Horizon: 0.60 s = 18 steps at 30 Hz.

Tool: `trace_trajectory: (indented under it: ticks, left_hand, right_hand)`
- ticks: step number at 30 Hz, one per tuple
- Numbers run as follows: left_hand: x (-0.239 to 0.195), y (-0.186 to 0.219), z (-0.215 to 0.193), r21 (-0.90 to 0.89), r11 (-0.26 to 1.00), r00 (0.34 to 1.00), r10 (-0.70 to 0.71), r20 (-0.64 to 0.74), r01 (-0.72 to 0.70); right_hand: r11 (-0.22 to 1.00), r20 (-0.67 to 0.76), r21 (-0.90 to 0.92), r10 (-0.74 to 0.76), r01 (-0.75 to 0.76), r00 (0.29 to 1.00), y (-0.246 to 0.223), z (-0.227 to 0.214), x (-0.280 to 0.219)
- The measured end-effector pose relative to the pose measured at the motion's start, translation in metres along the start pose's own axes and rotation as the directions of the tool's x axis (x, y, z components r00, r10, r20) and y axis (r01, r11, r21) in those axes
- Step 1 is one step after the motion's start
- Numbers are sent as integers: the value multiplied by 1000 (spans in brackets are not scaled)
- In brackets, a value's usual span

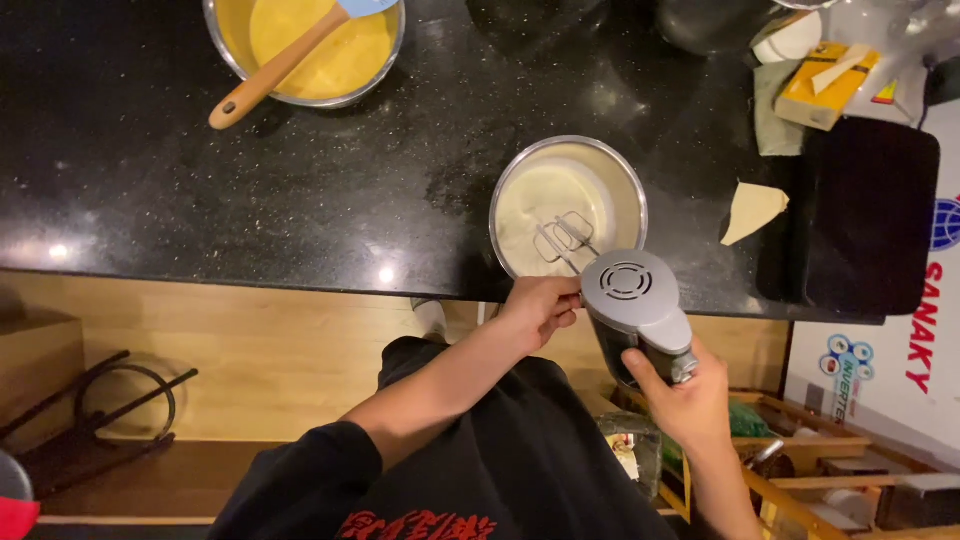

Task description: Using a hand mixer to blend and homogenize batter in a metal bowl on a kitchen counter.

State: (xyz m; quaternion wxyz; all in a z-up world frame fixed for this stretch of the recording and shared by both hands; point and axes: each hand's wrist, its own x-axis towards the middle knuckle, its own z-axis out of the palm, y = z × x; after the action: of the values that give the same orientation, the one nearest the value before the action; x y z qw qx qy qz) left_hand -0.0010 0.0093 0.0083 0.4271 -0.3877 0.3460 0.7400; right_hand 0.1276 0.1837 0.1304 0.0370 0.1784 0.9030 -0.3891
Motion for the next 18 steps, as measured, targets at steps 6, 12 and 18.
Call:
trace_trajectory:
  ticks: [6,12,18]
  left_hand:
    - [-56,6,11,77,950,948,293,123,-304]
    - [-42,-6,-63,421,461,460,881,-112,-781]
    - [-3,30,-78,139,774,758,633,-161,-617]
  right_hand:
    - [956,-22,239,178,-168,984,10,-11,28]
    - [948,162,-256,-152,190,975,-31,-37,101]
    - [884,348,-390,-119,260,930,-101,-18,151]
